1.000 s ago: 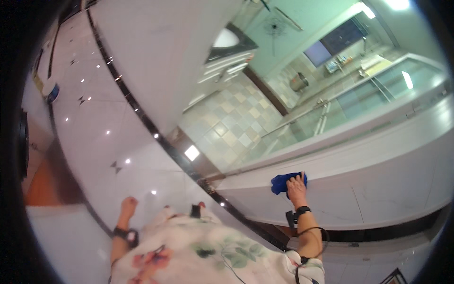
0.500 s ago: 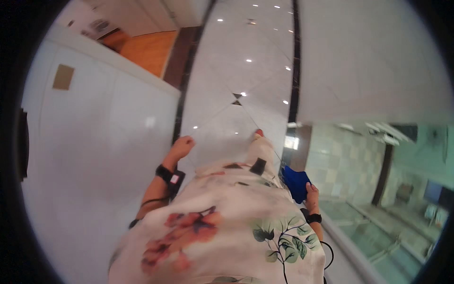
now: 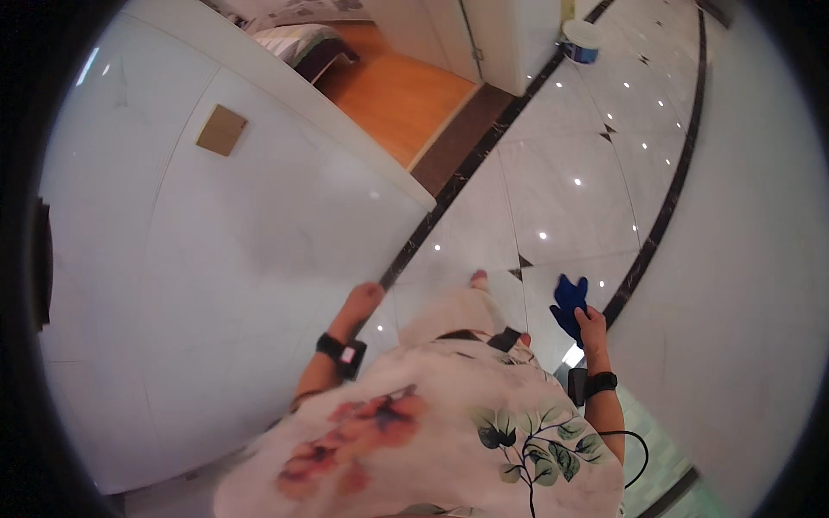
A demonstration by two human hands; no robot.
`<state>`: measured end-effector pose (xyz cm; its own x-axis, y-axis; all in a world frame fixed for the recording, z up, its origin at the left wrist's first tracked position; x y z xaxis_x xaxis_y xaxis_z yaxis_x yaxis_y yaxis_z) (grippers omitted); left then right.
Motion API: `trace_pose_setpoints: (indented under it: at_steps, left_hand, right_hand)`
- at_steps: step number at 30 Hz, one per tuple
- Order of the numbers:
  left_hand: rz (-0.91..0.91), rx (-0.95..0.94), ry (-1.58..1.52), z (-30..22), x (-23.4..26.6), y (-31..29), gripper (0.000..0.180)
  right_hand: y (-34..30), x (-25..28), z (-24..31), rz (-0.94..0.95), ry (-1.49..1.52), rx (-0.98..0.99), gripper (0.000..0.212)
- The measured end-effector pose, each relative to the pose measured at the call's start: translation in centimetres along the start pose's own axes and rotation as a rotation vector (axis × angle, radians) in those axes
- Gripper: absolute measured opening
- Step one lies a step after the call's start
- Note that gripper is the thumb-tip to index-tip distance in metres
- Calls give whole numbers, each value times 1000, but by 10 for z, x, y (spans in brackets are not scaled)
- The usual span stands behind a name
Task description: The person is cleaning a room by wiping down the door, door frame, closet, and a headboard using a blue cloth.
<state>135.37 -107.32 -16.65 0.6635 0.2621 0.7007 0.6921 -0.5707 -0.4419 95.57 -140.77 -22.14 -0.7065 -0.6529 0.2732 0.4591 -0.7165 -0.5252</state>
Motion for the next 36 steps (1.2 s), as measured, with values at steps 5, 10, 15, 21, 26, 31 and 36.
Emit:
trace_pose_setpoints:
  at_steps: [5, 10, 15, 21, 26, 31, 36]
  left_hand:
    - [35, 231, -89, 27, 14, 45, 27]
    - [69, 217, -152, -6, 38, 130, 26]
    - [38, 53, -114, -69, 56, 211, 25]
    - [-25, 94, -166, -92, 64, 250, 28]
    - [-14, 298, -130, -92, 71, 273, 28]
    - [-224, 235, -235, -134, 102, 303, 27]
    - [-218, 292, -323, -133, 108, 357, 27]
  right_hand:
    - [83, -62, 66, 253, 333, -107, 20]
    - [148, -82, 119, 244, 538, -319, 18]
    - [238, -75, 152, 243, 652, -263, 18]
    - [333, -83, 189, 371, 794, -365, 27]
    - [444, -109, 240, 527, 634, -293, 20]
    - [512, -154, 372, 735, 561, -132, 21]
    - [561, -122, 556, 616, 682, 314, 24]
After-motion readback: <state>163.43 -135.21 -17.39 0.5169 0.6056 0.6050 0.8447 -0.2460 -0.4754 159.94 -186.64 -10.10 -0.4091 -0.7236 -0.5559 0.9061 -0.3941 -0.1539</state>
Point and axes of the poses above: each hand's wrist, its own y-axis towards the middle knuckle, its own x-axis out of the back of the hand, z = x × y, the point moved 8 cm from there along y, towards the middle knuckle, and after that the axes turned 1 degree about z, right-handed, at the moved point
